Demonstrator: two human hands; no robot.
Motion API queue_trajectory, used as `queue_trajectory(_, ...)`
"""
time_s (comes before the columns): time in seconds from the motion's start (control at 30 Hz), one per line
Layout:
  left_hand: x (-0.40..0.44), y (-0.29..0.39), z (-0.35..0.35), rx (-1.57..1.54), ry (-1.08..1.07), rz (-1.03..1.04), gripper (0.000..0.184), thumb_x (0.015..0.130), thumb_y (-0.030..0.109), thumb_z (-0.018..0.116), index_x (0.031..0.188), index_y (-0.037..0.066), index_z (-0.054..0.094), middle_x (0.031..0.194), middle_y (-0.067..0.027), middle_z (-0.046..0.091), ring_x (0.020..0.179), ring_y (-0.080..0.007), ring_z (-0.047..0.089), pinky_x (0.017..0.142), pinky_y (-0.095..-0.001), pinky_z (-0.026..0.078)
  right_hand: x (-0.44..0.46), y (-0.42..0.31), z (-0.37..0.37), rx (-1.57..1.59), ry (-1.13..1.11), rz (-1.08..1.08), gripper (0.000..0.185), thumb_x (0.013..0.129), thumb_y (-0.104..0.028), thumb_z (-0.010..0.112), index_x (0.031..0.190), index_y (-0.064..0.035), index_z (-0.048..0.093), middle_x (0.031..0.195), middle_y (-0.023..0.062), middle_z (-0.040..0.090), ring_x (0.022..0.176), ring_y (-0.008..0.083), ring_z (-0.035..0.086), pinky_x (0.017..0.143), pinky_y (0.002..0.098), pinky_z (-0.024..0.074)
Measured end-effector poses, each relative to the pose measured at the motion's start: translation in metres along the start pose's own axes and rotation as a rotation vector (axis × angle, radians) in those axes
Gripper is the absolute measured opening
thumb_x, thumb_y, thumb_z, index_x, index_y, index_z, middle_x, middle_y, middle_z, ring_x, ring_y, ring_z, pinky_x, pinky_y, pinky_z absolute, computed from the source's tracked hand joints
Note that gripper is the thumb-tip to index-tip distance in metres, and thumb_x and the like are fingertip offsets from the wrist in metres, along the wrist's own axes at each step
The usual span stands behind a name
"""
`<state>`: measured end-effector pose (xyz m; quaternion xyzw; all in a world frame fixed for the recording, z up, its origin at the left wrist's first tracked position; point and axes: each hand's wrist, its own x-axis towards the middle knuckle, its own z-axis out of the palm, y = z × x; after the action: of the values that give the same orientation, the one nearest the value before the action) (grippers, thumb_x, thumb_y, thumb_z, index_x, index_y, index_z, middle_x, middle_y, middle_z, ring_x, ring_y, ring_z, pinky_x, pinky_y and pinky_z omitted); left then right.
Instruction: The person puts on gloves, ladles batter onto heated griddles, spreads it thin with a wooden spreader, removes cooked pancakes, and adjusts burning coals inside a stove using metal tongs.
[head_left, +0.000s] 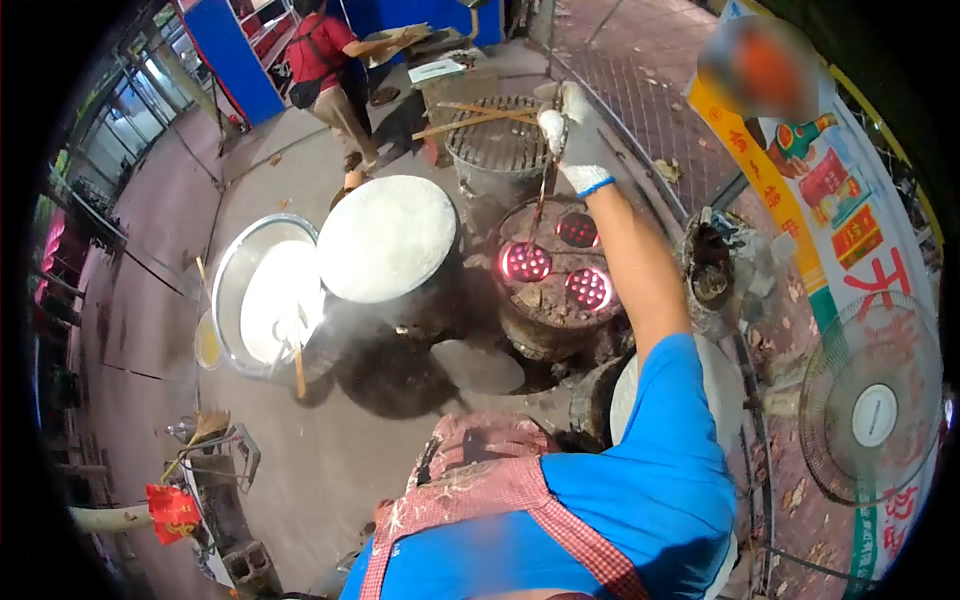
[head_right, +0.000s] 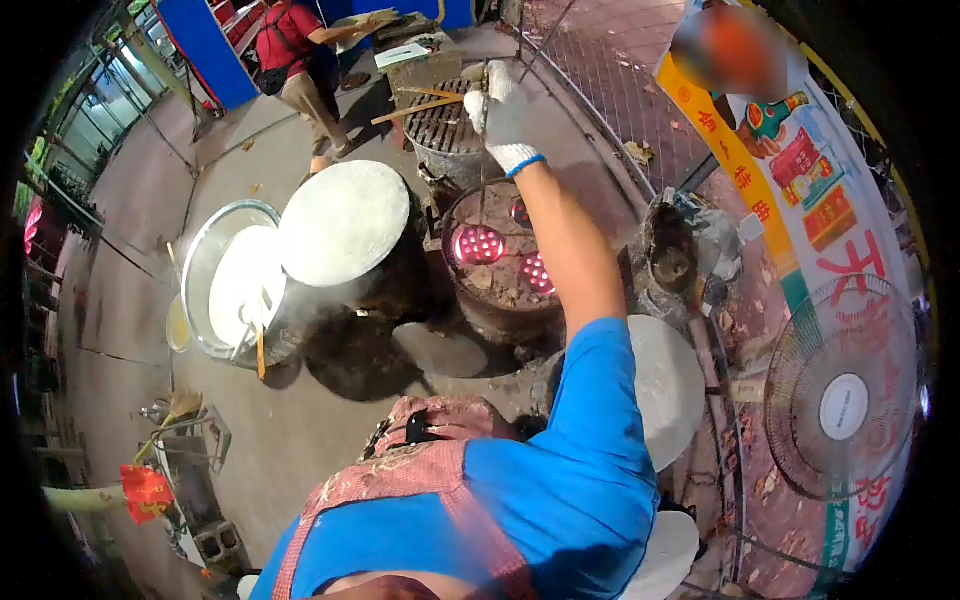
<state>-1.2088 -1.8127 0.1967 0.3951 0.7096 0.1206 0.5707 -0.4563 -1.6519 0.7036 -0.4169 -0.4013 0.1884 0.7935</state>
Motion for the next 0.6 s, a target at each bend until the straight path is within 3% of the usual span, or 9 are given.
queue_trajectory(0.1, -0.002, 0.011, -0.001, 0.005, -0.014, 0.004, 0.029, 0.08, 0.017, 0.059, 0.102, -0.002, 0.058, 0.079, -0.0131, 0.062, 0.067, -0.023, 0.06, 0.057, -0.0351, 0.048, -0.006, -0.027, 0.013, -0.187, -0.027, -0.167, 0.017, 0.088, -0.017, 0.046, 0.094, -0.0043, 0.054, 0.066, 0.0002, 0.048, 0.044, 0.0079, 0.039, 0.04, 0.0195, 0.0306)
queue_trajectory(0.13, -0.003, 0.012, -0.002, 0.006, -0.014, 0.003, 0.03, 0.08, 0.017, 0.058, 0.102, -0.002, 0.058, 0.079, -0.0132, 0.062, 0.067, -0.0231, 0.06, 0.057, -0.0351, 0.048, 0.0, -0.043, 0.02, 0.27, 0.142, 0.09, 0.019, 0.091, -0.023, 0.045, 0.087, -0.0072, 0.054, 0.059, -0.0012, 0.043, 0.04, 0.0082, 0.035, 0.038, 0.0209, 0.0268)
queue_trajectory(0.17, -0.003, 0.014, -0.005, 0.013, -0.019, 0.005, 0.03, 0.08, 0.017, 0.058, 0.103, -0.002, 0.058, 0.079, -0.0133, 0.062, 0.067, -0.0231, 0.06, 0.057, -0.0351, 0.048, -0.002, -0.057, 0.014, 0.164, 0.023, -0.039, 0.023, 0.093, -0.028, 0.045, 0.08, -0.0099, 0.053, 0.052, -0.0016, 0.04, 0.038, 0.0088, 0.034, 0.037, 0.0218, 0.0268)
queue_trajectory(0.2, -0.003, 0.015, -0.006, 0.02, -0.023, 0.004, 0.03, 0.08, 0.017, 0.058, 0.103, -0.003, 0.058, 0.079, -0.0134, 0.062, 0.067, -0.0232, 0.06, 0.057, -0.0351, 0.048, 0.001, -0.072, 0.005, 0.147, -0.062, -0.107, 0.012, 0.088, -0.021, 0.05, 0.082, -0.0103, 0.053, 0.057, -0.0023, 0.043, 0.043, 0.0076, 0.038, 0.039, 0.0213, 0.0297)
queue_trajectory(0.3, -0.003, 0.02, -0.004, 0.044, -0.048, 0.003, 0.03, 0.08, 0.017, 0.058, 0.103, -0.003, 0.057, 0.08, -0.0137, 0.062, 0.067, -0.0233, 0.06, 0.057, -0.0351, 0.048, 0.031, -0.104, -0.012, -0.422, 0.003, -0.457, 0.017, 0.089, -0.018, 0.044, 0.082, -0.0051, 0.052, 0.053, 0.0021, 0.045, 0.04, 0.012, 0.041, 0.038, 0.0236, 0.0326)
queue_trajectory(0.33, -0.001, 0.021, -0.002, 0.05, -0.057, 0.006, 0.031, 0.08, 0.017, 0.058, 0.104, -0.003, 0.057, 0.08, -0.0139, 0.062, 0.067, -0.0234, 0.06, 0.057, -0.0351, 0.048, 0.044, -0.103, -0.023, 0.235, -0.128, -0.111, 0.035, 0.094, -0.041, 0.035, 0.073, -0.0158, 0.046, 0.045, -0.005, 0.035, 0.033, 0.0084, 0.034, 0.031, 0.0234, 0.0253)
queue_trajectory(0.47, 0.001, 0.028, 0.009, 0.076, -0.096, 0.028, 0.031, 0.081, 0.017, 0.058, 0.105, -0.003, 0.057, 0.081, -0.0143, 0.062, 0.068, -0.0236, 0.061, 0.057, -0.0351, 0.049, 0.012, -0.14, -0.012, 0.08, 0.039, -0.084, 0.025, 0.094, -0.029, 0.039, 0.073, -0.0147, 0.044, 0.048, -0.0042, 0.036, 0.035, 0.0082, 0.035, 0.032, 0.025, 0.0242)
queue_trajectory(0.57, 0.004, 0.044, 0.014, 0.079, -0.126, 0.057, 0.032, 0.081, 0.017, 0.057, 0.105, -0.003, 0.056, 0.082, -0.0147, 0.062, 0.068, -0.0238, 0.061, 0.057, -0.0352, 0.049, 0.008, -0.12, -0.025, -0.884, 0.211, -0.904, 0.019, 0.092, -0.021, 0.041, 0.077, -0.0118, 0.047, 0.053, -0.0021, 0.041, 0.04, 0.0085, 0.039, 0.034, 0.0228, 0.0272)
queue_trajectory(0.6, 0.005, 0.05, 0.014, 0.077, -0.135, 0.05, 0.032, 0.081, 0.017, 0.057, 0.105, -0.003, 0.056, 0.082, -0.0148, 0.062, 0.068, -0.0238, 0.061, 0.057, -0.0352, 0.049, 0.007, -0.118, -0.041, -0.485, 0.055, -0.284, 0.01, 0.087, -0.015, 0.046, 0.083, -0.0079, 0.051, 0.062, 0.001, 0.049, 0.046, 0.0092, 0.044, 0.037, 0.0223, 0.032)
